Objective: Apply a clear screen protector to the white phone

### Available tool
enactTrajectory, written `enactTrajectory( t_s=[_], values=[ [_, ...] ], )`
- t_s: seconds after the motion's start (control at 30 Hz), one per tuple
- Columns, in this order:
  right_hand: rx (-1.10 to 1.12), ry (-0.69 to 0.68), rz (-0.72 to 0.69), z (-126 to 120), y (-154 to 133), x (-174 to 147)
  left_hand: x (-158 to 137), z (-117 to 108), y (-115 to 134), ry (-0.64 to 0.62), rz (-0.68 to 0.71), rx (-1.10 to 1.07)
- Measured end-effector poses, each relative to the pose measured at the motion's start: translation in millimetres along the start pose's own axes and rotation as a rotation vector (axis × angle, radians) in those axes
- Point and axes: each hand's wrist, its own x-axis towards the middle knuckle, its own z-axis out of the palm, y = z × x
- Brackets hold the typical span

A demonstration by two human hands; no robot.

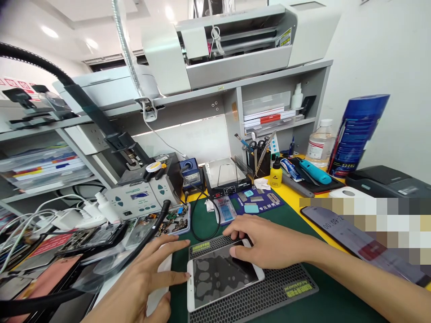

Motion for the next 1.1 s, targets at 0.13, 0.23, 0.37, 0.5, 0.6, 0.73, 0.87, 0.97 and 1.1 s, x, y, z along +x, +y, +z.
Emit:
enactTrajectory(
  t_s=[0.13, 0.23, 0.37, 0.5, 0.6, 0.73, 0.87, 0.97, 1.1],
  values=[
    [0.005, 0.007, 0.0, -1, 1, 0, 0, 0, -1, 0.005, -0.034, -0.001],
    [-0.001, 0.004, -0.009, 0, 2, 1, 1, 11, -1, 0.012, 0.018, -0.033],
    [-0.023, 0.007, -0.022, 0, 1, 1, 3, 33, 3, 0.007, 0.096, -0.047],
    [-0.045, -0.003, -0.025, 1, 2, 2, 5, 40, 6, -0.024, 0.12, -0.055],
    [-0.054, -0.001, -0.043, 1, 3, 3, 6, 29, 8, -0.038, 0.116, -0.074],
    [-0.067, -0.003, -0.022, 2, 3, 3, 7, 8, 13, -0.097, 0.069, -0.114],
    [-0.057, -0.005, -0.005, 0, 0, 3, 3, -2, 13, -0.194, 0.0, -0.161],
    [-0.056, -0.018, 0.003, -2, -2, 3, -1, -4, 7, -0.26, -0.029, -0.174],
    [-0.059, -0.017, 0.0, -3, -4, 1, -3, -7, 1, -0.307, -0.058, -0.158]
  ],
)
